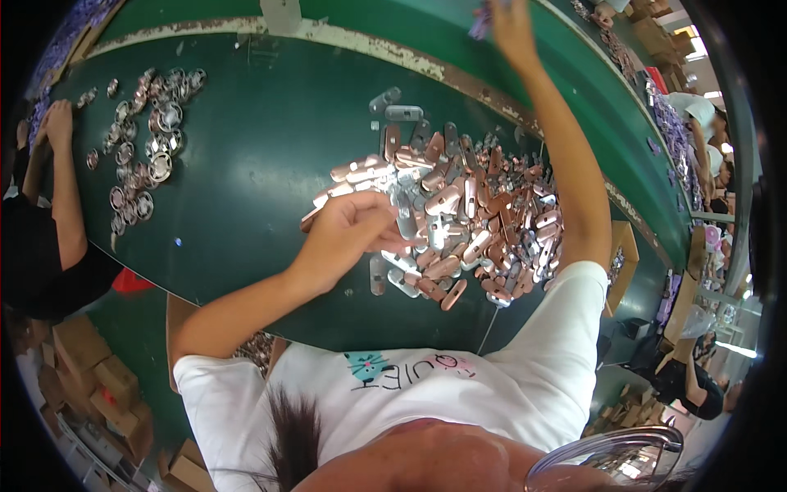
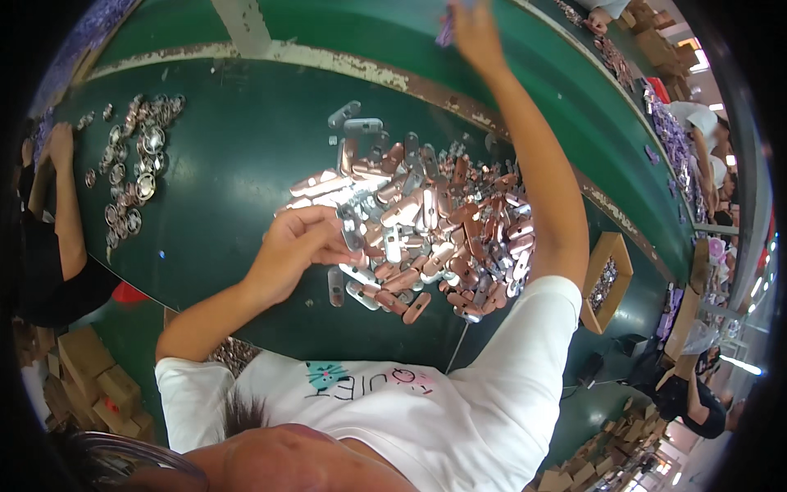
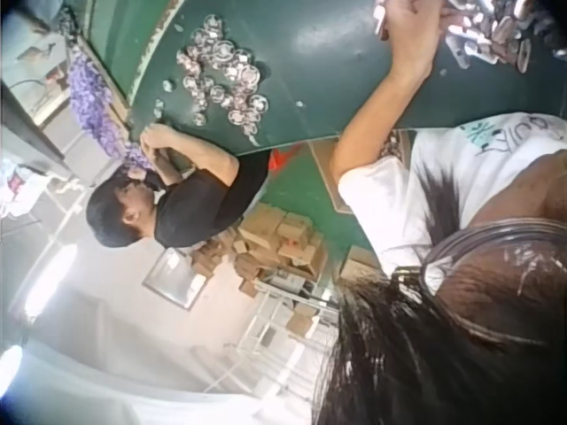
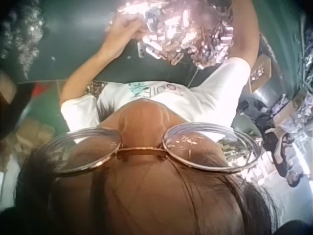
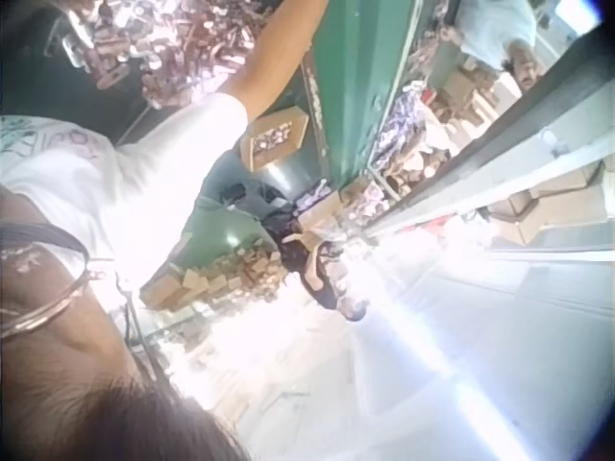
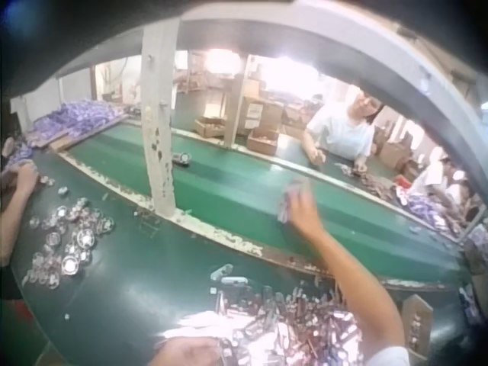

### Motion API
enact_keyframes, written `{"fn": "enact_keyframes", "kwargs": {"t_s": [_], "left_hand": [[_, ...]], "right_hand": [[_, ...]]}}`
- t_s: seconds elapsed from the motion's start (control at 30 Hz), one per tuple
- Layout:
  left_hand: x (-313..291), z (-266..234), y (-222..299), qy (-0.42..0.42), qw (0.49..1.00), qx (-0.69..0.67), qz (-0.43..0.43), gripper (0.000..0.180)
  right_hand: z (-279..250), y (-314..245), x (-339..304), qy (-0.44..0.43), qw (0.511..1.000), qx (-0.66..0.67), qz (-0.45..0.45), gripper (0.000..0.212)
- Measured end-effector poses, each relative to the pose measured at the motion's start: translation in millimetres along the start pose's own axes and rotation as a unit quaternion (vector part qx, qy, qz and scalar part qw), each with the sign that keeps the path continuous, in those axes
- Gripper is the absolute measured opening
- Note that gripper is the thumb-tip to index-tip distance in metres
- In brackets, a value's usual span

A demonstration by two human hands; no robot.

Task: Assembling small metal components by hand and using a small manual press tool at a factory workbench.

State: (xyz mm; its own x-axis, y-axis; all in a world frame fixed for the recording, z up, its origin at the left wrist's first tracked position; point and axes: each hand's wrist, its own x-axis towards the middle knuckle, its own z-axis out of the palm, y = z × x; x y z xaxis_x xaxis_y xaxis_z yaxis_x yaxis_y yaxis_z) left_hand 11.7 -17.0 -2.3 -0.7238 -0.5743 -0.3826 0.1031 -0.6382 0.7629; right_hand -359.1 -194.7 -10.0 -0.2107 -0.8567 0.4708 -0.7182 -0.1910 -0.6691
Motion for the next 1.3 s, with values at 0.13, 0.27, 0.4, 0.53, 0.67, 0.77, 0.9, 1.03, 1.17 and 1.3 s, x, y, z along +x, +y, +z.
{"fn": "enact_keyframes", "kwargs": {"t_s": [0.13, 0.27, 0.4, 0.53, 0.67, 0.77, 0.9, 1.03, 1.17, 1.3], "left_hand": [[1, -4, 1, -0.014, 1.0, 0.013, 0.002, 0.018], [3, 0, 1, 0.01, 1.0, 0.014, 0.014, 0.01], [3, 1, -3, -0.003, 0.999, 0.043, 0.032, 0.01], [4, 1, -7, -0.008, 0.994, 0.091, 0.053, 0.01], [3, 4, -9, -0.017, 0.995, 0.086, 0.056, 0.012], [2, 6, -7, -0.023, 0.995, 0.074, 0.061, 0.012], [0, 6, -9, -0.017, 0.995, 0.077, 0.053, 0.016], [-1, 6, -10, -0.017, 0.996, 0.08, 0.036, 0.023], [-2, 3, -12, -0.032, 0.997, 0.061, 0.023, 0.026], [-1, 7, -10, -0.063, 0.997, 0.044, -0.005, 0.028]], "right_hand": [[-51, -38, -46, -0.092, 0.723, 0.654, 0.204, 0.027], [-51, -107, -129, -0.157, 0.736, 0.574, 0.324, 0.031], [-44, -158, -177, -0.171, 0.8, 0.476, 0.324, 0.035], [-36, -189, -200, -0.165, 0.87, 0.418, 0.205, 0.038], [-21, -190, -213, -0.151, 0.923, 0.353, 0.02, 0.043], [-14, -191, -216, -0.126, 0.909, 0.39, 0.069, 0.041], [-11, -188, -220, -0.116, 0.892, 0.421, 0.116, 0.042], [-10, -188, -218, -0.135, 0.878, 0.443, 0.12, 0.043], [-8, -189, -220, -0.149, 0.864, 0.459, 0.143, 0.044], [-5, -185, -225, -0.154, 0.878, 0.438, 0.121, 0.044]]}}
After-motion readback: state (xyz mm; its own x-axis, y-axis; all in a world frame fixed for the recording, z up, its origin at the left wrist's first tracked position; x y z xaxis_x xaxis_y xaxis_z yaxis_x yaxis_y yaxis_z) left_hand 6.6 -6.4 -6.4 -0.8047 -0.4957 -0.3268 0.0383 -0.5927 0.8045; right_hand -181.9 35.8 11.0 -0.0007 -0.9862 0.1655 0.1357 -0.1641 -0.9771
